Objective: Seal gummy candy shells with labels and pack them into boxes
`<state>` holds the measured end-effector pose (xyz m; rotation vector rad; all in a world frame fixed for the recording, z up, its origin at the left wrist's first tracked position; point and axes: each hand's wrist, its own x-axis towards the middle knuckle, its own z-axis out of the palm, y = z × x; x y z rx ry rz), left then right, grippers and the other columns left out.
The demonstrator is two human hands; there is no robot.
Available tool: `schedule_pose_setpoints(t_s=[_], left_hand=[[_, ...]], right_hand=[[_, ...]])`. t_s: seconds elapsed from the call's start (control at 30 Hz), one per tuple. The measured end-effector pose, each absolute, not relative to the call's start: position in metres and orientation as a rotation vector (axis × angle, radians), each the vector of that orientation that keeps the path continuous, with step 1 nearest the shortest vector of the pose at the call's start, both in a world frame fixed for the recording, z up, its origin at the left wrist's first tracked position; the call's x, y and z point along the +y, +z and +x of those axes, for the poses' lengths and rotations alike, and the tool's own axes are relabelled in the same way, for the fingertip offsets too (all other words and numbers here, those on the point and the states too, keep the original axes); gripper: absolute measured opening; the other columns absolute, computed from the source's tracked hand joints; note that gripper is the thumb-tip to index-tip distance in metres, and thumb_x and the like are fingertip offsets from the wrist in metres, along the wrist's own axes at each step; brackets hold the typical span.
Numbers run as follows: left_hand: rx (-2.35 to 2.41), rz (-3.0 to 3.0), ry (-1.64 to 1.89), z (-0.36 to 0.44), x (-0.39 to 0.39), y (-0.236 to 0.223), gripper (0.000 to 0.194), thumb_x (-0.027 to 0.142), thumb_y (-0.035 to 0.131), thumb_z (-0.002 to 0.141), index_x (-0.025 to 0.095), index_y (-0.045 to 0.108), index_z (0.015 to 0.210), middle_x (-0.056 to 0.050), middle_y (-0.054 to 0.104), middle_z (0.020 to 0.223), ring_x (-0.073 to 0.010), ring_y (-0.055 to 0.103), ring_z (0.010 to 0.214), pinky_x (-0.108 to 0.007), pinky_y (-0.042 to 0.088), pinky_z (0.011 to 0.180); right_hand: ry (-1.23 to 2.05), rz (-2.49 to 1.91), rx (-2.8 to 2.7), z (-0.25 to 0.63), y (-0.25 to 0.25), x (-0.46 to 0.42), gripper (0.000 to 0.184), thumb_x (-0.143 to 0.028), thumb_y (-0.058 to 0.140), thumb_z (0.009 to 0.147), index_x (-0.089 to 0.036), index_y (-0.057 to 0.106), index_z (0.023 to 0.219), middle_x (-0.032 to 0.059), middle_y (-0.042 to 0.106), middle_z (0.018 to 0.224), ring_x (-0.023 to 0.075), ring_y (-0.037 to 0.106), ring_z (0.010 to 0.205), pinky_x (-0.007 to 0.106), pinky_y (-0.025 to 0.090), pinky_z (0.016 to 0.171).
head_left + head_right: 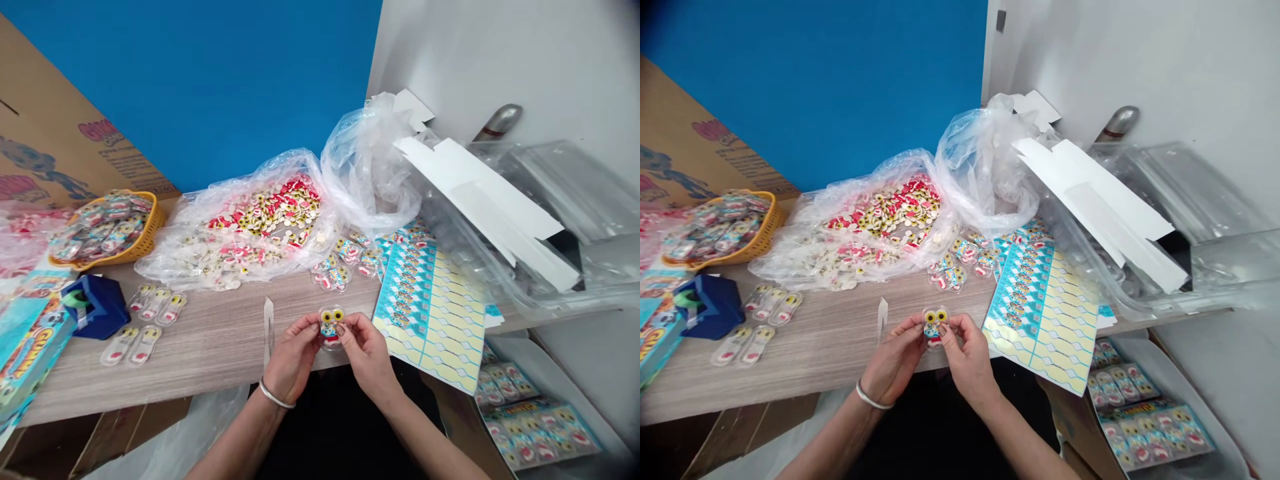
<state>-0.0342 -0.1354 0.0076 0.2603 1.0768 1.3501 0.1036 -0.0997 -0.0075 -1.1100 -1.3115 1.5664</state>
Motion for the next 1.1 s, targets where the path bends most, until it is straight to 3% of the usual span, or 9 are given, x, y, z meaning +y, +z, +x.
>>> schedule_pose_setpoints(t_s=[0.17, 0.33, 0.47, 0.6, 0.83, 0.9, 1.0, 1.1], left_hand=[[1.319, 0.634, 1.279, -0.039, -0.138, -0.002, 0.028, 0.038, 0.083, 0.074, 0.018, 0.072, 0.091, -0.001, 0.071, 0.086, -0.015, 0.063, 0.082, -0.026, 0.05, 0.078], [1.347, 0.631, 1.227, -0.036, -0.136, -0.007, 0.033, 0.042, 0.084, 0.071, 0.017, 0.07, 0.088, -0.002, 0.071, 0.082, -0.0161, 0.064, 0.079, -0.027, 0.052, 0.076], [1.365, 0.603, 1.249, -0.036, -0.132, -0.003, 0.034, 0.044, 0.08, 0.076, 0.017, 0.072, 0.094, -0.003, 0.073, 0.087, -0.0142, 0.064, 0.08, -0.025, 0.051, 0.075], [1.358, 0.583, 1.246, -0.041, -0.128, -0.004, 0.034, 0.045, 0.08, 0.075, 0.016, 0.074, 0.091, -0.003, 0.074, 0.084, -0.0138, 0.063, 0.075, -0.025, 0.051, 0.071], [1.341, 0.513, 1.264, -0.039, -0.119, -0.007, 0.034, 0.043, 0.083, 0.07, 0.016, 0.075, 0.088, -0.004, 0.074, 0.082, -0.0132, 0.063, 0.071, -0.024, 0.051, 0.065], [1.338, 0.51, 1.255, -0.04, -0.114, -0.008, 0.037, 0.044, 0.084, 0.07, 0.016, 0.074, 0.093, -0.005, 0.074, 0.085, -0.0141, 0.065, 0.071, -0.025, 0.051, 0.065], [1.347, 0.532, 1.269, -0.043, -0.104, -0.01, 0.055, 0.042, 0.086, 0.067, 0.018, 0.069, 0.114, -0.006, 0.075, 0.099, -0.018, 0.069, 0.086, -0.029, 0.055, 0.077], [1.432, 0.606, 1.275, -0.044, -0.098, -0.013, 0.067, 0.045, 0.086, 0.067, 0.02, 0.064, 0.125, -0.009, 0.072, 0.115, -0.0211, 0.068, 0.1, -0.033, 0.054, 0.087]], right_hand=[[1.65, -1.071, -1.344, 0.105, -0.009, -0.091, 0.021, -0.042, 0.067, 0.089, -0.022, 0.064, 0.092, 0.0014, 0.067, 0.081, 0.0175, 0.062, 0.076, 0.029, 0.05, 0.07], [1.659, -1.076, -1.33, 0.106, -0.009, -0.075, 0.022, -0.043, 0.065, 0.088, -0.021, 0.065, 0.089, 0.0006, 0.065, 0.08, 0.0157, 0.06, 0.074, 0.027, 0.048, 0.069], [1.658, -1.044, -1.408, 0.106, -0.012, -0.07, 0.018, -0.039, 0.062, 0.091, -0.021, 0.065, 0.094, 0.0007, 0.065, 0.083, 0.0158, 0.061, 0.077, 0.027, 0.049, 0.071], [1.502, -1.024, -1.609, 0.107, -0.011, -0.068, 0.018, -0.033, 0.057, 0.094, -0.023, 0.065, 0.107, 0.002, 0.066, 0.089, 0.0172, 0.062, 0.082, 0.029, 0.049, 0.075], [1.319, -1.026, -1.809, 0.105, -0.009, -0.069, 0.013, -0.029, 0.056, 0.094, -0.022, 0.067, 0.097, 0.0026, 0.068, 0.086, 0.0171, 0.062, 0.077, 0.029, 0.048, 0.07], [1.326, -1.035, -1.753, 0.105, -0.014, -0.067, 0.015, -0.029, 0.056, 0.094, -0.022, 0.068, 0.098, 0.0032, 0.07, 0.09, 0.0178, 0.065, 0.081, 0.029, 0.05, 0.073], [1.36, -1.072, -1.653, 0.107, -0.023, -0.045, 0.021, -0.03, 0.055, 0.094, -0.022, 0.07, 0.105, 0.0036, 0.075, 0.095, 0.0193, 0.069, 0.085, 0.03, 0.053, 0.076], [1.16, -1.184, -1.683, 0.107, -0.025, 0.007, 0.025, -0.027, 0.053, 0.091, -0.021, 0.073, 0.104, 0.0043, 0.077, 0.096, 0.0209, 0.071, 0.087, 0.032, 0.054, 0.079]])
